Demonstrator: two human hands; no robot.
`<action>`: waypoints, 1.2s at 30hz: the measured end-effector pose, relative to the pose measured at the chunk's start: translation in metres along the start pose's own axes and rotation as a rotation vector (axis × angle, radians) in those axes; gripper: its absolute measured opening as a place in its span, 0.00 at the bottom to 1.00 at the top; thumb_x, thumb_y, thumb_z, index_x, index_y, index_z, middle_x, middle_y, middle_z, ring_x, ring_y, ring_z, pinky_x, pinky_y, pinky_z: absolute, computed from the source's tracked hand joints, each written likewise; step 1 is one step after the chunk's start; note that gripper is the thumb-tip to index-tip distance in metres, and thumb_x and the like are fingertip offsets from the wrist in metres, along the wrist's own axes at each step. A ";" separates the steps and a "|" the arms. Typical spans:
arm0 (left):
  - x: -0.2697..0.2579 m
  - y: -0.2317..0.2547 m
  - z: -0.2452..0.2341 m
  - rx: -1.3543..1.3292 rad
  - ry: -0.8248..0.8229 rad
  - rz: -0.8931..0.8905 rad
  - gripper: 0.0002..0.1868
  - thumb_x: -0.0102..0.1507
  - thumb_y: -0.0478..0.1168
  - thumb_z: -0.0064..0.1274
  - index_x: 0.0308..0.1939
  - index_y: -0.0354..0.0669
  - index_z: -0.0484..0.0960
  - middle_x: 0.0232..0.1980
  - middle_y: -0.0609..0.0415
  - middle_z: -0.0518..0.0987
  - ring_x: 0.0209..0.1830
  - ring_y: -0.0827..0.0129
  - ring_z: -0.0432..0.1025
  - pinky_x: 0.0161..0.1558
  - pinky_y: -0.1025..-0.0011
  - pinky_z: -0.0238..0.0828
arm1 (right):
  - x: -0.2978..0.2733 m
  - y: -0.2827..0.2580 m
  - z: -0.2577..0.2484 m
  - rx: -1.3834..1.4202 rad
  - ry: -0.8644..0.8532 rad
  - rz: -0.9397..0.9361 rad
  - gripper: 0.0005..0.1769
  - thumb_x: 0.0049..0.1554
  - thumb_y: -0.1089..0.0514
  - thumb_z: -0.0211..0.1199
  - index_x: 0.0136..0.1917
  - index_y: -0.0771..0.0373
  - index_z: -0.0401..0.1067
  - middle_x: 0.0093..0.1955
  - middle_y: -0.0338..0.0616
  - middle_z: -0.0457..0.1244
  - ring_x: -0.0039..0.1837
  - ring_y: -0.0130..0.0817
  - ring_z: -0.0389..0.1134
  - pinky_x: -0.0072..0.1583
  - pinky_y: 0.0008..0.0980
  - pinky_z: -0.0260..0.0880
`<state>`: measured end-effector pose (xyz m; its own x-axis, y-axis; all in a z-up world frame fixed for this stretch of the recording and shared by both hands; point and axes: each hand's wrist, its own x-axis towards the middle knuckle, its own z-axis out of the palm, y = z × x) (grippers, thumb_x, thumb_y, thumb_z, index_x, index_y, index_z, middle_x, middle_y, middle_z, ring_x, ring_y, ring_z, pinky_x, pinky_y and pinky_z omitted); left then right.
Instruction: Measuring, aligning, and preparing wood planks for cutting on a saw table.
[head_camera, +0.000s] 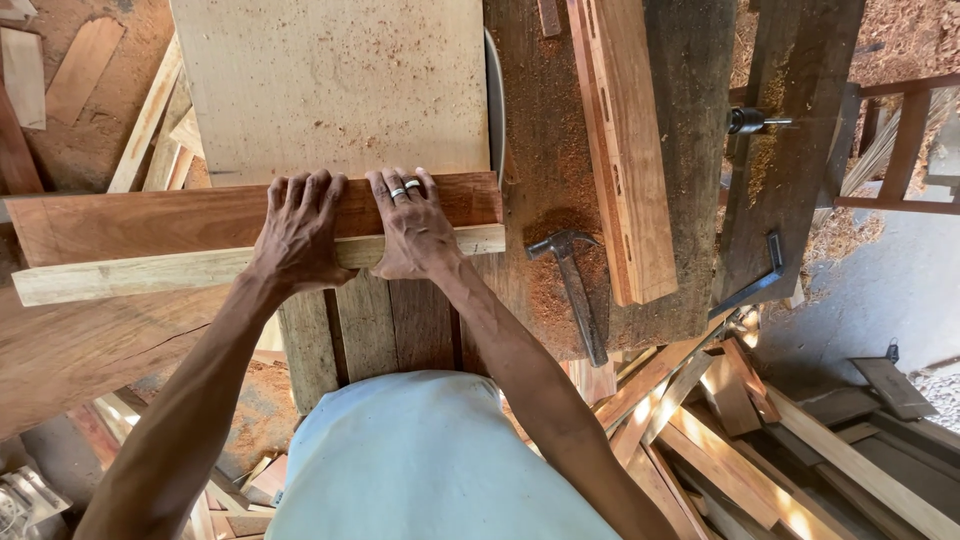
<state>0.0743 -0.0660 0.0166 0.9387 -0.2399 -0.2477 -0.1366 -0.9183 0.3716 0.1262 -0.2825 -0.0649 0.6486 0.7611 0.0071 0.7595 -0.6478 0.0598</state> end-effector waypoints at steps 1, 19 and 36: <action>0.000 0.000 -0.001 -0.001 -0.001 0.000 0.72 0.29 0.63 0.70 0.73 0.38 0.56 0.64 0.38 0.64 0.68 0.46 0.59 0.73 0.42 0.46 | 0.003 0.001 -0.012 0.000 -0.002 -0.001 0.41 0.63 0.61 0.67 0.82 0.63 0.49 0.79 0.53 0.55 0.78 0.44 0.58 0.81 0.57 0.50; 0.010 -0.008 -0.001 -0.020 0.008 0.003 0.73 0.28 0.62 0.71 0.73 0.41 0.55 0.63 0.39 0.65 0.66 0.47 0.60 0.72 0.40 0.48 | 0.025 0.008 -0.067 0.381 -0.213 0.034 0.90 0.23 0.14 0.75 0.77 0.76 0.43 0.76 0.70 0.52 0.77 0.60 0.55 0.78 0.65 0.44; 0.024 -0.012 -0.014 -0.026 0.012 0.004 0.70 0.29 0.59 0.71 0.71 0.41 0.57 0.61 0.41 0.65 0.66 0.48 0.59 0.72 0.44 0.49 | 0.043 0.017 -0.077 0.388 -0.248 0.056 0.89 0.21 0.20 0.81 0.76 0.76 0.45 0.75 0.69 0.52 0.76 0.59 0.54 0.77 0.62 0.44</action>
<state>0.1031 -0.0561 0.0190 0.9418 -0.2398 -0.2354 -0.1324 -0.9087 0.3960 0.1633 -0.2580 0.0131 0.6456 0.7244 -0.2419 0.6552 -0.6881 -0.3118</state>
